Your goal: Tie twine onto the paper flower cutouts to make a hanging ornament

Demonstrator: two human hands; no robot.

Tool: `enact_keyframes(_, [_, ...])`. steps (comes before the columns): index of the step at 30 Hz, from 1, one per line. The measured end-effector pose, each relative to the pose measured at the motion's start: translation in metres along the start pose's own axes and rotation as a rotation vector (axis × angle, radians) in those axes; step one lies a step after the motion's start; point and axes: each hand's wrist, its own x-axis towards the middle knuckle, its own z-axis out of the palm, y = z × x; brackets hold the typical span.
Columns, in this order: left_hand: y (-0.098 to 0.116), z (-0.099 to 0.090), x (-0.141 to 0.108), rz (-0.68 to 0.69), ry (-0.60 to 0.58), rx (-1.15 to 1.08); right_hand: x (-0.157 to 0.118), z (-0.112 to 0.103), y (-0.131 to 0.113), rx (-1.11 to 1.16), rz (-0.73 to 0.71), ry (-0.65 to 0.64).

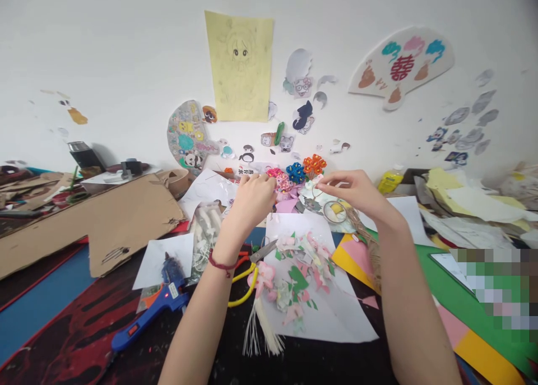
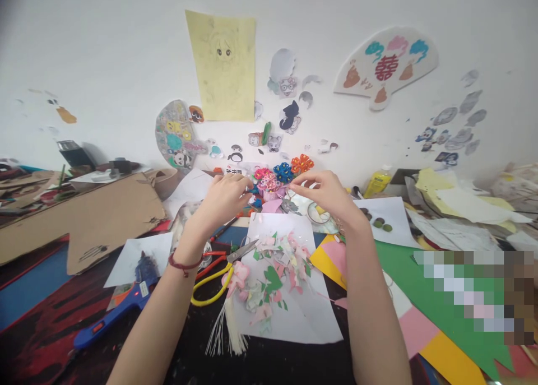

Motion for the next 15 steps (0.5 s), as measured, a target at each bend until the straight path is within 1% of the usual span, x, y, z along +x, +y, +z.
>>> enact_keyframes(2, [0.001, -0.002, 0.0, 0.003, -0.007, 0.021, -0.004, -0.004, -0.007, 0.036, -0.015, -0.038])
enact_keyframes(5, [0.002, -0.004, -0.001, 0.007, -0.02, 0.037, -0.007, -0.01, -0.01, 0.047, -0.013, -0.018])
enact_keyframes(7, [0.002, -0.004, -0.001, 0.009, -0.029, 0.038, -0.006, -0.012, -0.005, -0.016, -0.004, 0.016])
enact_keyframes(12, [0.001, -0.003, -0.002, 0.008, -0.045, 0.035, 0.002, -0.012, 0.02, -0.172, 0.043, 0.102])
enact_keyframes(15, [0.001, -0.003, -0.002, 0.014, -0.046, 0.027, 0.004, -0.011, 0.022, -0.169, 0.043, 0.092])
